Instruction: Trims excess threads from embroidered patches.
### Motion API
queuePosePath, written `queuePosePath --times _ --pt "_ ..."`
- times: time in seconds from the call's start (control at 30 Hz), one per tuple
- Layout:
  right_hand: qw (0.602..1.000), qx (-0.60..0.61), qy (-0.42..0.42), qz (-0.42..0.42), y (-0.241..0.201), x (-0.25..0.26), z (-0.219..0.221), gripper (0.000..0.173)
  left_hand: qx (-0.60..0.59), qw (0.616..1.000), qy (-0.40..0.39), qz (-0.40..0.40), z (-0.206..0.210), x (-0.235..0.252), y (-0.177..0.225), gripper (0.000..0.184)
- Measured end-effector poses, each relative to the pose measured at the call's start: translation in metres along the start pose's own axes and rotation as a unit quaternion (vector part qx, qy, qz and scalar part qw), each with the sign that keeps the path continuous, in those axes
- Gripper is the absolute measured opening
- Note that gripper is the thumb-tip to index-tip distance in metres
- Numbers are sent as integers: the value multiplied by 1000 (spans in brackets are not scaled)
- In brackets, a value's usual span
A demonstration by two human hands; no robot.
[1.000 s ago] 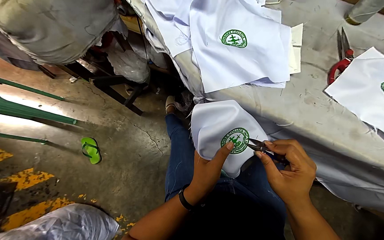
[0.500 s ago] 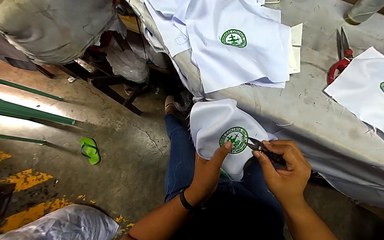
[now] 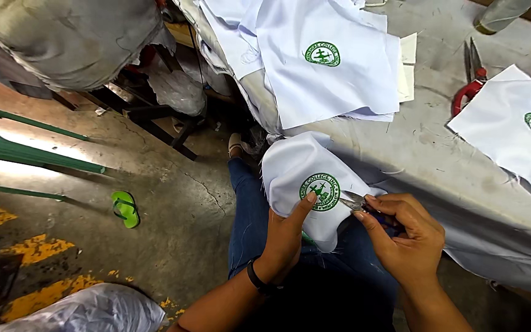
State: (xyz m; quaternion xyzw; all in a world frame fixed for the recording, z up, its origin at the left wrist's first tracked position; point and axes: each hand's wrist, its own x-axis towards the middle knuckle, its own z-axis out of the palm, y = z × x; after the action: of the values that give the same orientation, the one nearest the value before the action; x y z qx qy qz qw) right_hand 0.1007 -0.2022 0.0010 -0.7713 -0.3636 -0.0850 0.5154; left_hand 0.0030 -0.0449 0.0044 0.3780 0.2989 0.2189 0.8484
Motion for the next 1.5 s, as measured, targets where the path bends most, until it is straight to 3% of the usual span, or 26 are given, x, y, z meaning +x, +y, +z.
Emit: queuePosePath --times 0.43,0.6,1.1,1.5 --pt "978 -76 -191 -28 -3 54 -37 19 133 987 -80 35 -12 10 14 21" --pt "969 -74 -234 -27 -1 62 -38 16 138 985 -104 12 -13 12 19 20" --pt "955 -107 -269 -66 -2 61 -45 21 128 980 -144 -55 -17 16 21 19" --pt "954 -120 -265 -74 -3 60 -43 20 145 979 -138 -28 -19 14 20 19"
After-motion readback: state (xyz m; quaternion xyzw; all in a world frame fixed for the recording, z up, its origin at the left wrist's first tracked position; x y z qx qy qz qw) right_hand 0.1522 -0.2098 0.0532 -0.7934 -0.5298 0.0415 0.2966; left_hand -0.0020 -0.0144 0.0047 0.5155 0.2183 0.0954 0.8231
